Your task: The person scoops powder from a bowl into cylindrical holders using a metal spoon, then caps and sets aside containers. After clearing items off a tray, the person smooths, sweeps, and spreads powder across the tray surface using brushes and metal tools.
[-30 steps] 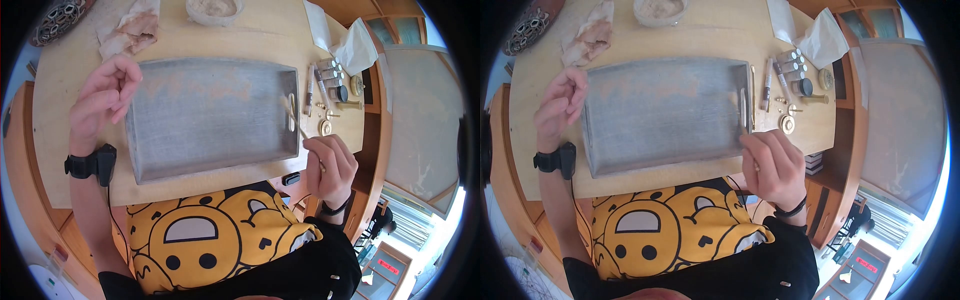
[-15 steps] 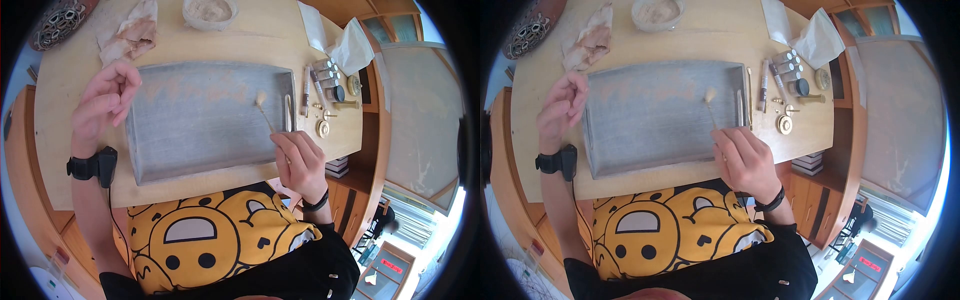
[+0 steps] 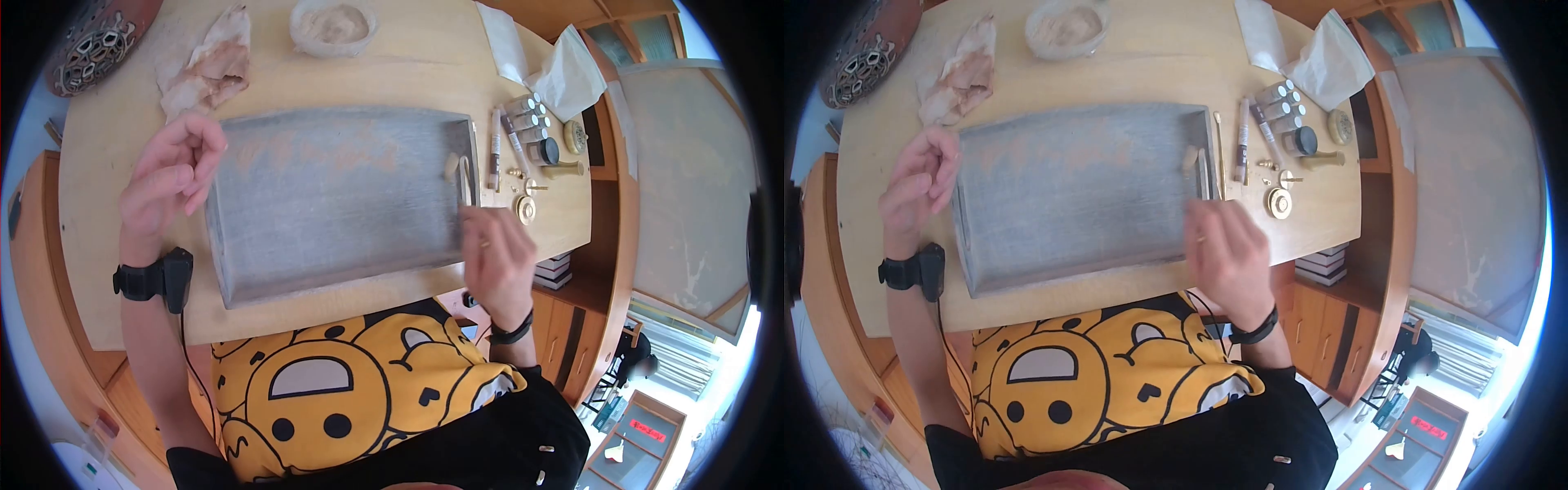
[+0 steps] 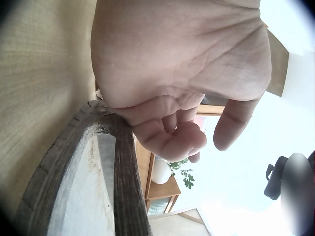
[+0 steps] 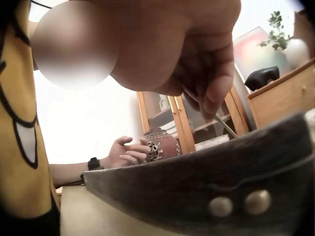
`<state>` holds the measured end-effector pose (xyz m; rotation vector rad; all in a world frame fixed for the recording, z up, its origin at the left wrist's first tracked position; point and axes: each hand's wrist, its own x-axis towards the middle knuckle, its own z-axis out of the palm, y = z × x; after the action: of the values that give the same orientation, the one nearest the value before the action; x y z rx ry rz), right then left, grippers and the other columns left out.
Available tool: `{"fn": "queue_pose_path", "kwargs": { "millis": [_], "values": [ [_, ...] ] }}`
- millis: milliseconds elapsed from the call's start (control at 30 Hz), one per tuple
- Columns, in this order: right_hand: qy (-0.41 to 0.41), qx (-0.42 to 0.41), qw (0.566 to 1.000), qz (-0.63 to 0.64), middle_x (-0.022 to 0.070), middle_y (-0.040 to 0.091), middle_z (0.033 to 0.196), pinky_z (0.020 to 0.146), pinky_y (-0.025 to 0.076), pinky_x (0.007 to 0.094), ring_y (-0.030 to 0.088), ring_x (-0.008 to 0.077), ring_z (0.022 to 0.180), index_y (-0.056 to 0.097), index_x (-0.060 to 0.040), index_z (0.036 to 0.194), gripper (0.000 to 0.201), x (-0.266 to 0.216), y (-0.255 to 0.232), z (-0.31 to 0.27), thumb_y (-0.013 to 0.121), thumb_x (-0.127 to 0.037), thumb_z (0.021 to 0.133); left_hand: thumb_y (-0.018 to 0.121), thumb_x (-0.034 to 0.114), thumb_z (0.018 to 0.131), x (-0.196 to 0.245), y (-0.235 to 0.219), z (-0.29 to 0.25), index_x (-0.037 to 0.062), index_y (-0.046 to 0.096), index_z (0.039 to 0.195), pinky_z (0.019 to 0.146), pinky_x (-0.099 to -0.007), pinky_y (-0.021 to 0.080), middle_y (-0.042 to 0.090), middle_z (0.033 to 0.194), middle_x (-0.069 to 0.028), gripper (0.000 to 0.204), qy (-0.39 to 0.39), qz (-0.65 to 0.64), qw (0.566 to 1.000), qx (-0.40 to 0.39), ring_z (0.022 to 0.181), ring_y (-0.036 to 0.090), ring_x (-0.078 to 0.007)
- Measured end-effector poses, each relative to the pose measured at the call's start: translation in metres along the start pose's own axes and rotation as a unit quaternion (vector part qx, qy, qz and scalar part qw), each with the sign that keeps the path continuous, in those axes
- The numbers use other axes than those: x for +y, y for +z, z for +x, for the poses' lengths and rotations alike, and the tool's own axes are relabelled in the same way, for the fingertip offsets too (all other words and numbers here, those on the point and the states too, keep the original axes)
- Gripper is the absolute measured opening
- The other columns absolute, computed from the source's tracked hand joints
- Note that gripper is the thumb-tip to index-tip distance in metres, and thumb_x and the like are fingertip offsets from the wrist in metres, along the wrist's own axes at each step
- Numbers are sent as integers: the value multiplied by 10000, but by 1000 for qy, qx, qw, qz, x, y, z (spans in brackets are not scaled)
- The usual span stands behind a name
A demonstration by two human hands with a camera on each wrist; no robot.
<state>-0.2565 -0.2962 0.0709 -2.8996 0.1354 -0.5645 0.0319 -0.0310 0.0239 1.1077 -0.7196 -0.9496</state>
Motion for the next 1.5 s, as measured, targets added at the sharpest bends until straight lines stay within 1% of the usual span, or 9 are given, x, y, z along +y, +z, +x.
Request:
{"fn": "queue_pose_path", "kwargs": {
  "millis": [133, 200, 267, 400, 567, 700, 833, 967, 1500],
  "values": [
    [-74, 30, 993, 85, 131, 643, 855, 595, 516, 353, 614, 282, 669, 608, 34, 986, 246, -20, 5, 7, 678, 44, 751, 628, 336, 810, 0, 1, 0, -31, 502, 1109, 445, -160, 352, 439, 785, 5, 490, -6, -6, 1000, 9, 604, 377, -22],
    [-68, 63, 993, 73, 129, 641, 853, 593, 517, 350, 614, 281, 670, 615, 32, 961, 225, -16, 3, 5, 690, 34, 749, 633, 339, 808, 0, 2, 0, -31, 502, 1108, 444, -160, 352, 439, 785, 4, 493, -5, -3, 1000, 12, 605, 378, -23],
    [47, 53, 997, -14, 129, 644, 859, 600, 520, 345, 619, 276, 682, 620, 32, 958, 234, -13, -1, 3, 698, 29, 738, 637, 341, 807, 0, 2, -1, -31, 502, 1107, 443, -161, 352, 440, 785, 4, 497, -2, -2, 1000, 16, 605, 379, -24],
    [-39, 15, 996, 79, 125, 641, 857, 601, 514, 353, 624, 275, 707, 621, 27, 983, 220, -18, 11, 6, 674, 50, 771, 645, 349, 808, 0, 2, 0, -30, 501, 1104, 442, -161, 353, 443, 785, 0, 503, -3, -3, 1000, 13, 605, 380, -27],
    [20, 76, 997, 12, 130, 641, 867, 608, 519, 356, 619, 298, 703, 622, 28, 1005, 265, -8, 8, 11, 680, 39, 747, 650, 358, 809, 0, 3, 0, -32, 500, 1106, 444, -162, 357, 444, 782, -4, 513, 0, -3, 1000, 17, 600, 381, -28],
    [-53, 20, 995, 79, 133, 637, 864, 617, 514, 360, 621, 301, 720, 623, 29, 1009, 232, -10, 16, 14, 646, 60, 781, 655, 367, 808, 1, 3, 0, -29, 503, 1104, 445, -163, 357, 443, 781, -2, 517, -5, -1, 1000, 14, 598, 381, -29],
    [63, 78, 995, 8, 151, 639, 907, 644, 519, 364, 630, 302, 767, 625, 23, 1027, 274, -1, 11, 16, 638, 71, 757, 659, 375, 804, 2, 5, -1, -23, 506, 1101, 447, -164, 358, 441, 780, 1, 520, -9, 1, 1000, 23, 598, 381, -30],
    [0, 48, 997, 62, 144, 658, 866, 634, 529, 365, 649, 304, 744, 641, 16, 996, 197, -1, 16, 21, 632, 66, 806, 660, 378, 801, 1, 3, 0, -20, 507, 1096, 446, -163, 355, 439, 779, 2, 518, -12, 3, 1000, 17, 599, 382, -31],
    [19, 30, 998, 60, 143, 666, 897, 641, 529, 364, 643, 299, 738, 648, 15, 1012, 251, -5, 13, 8, 634, 82, 770, 662, 369, 797, 1, 3, -1, -24, 501, 1094, 443, -159, 350, 432, 783, 4, 518, -12, -2, 1000, 24, 608, 379, -28]
  ]
}}
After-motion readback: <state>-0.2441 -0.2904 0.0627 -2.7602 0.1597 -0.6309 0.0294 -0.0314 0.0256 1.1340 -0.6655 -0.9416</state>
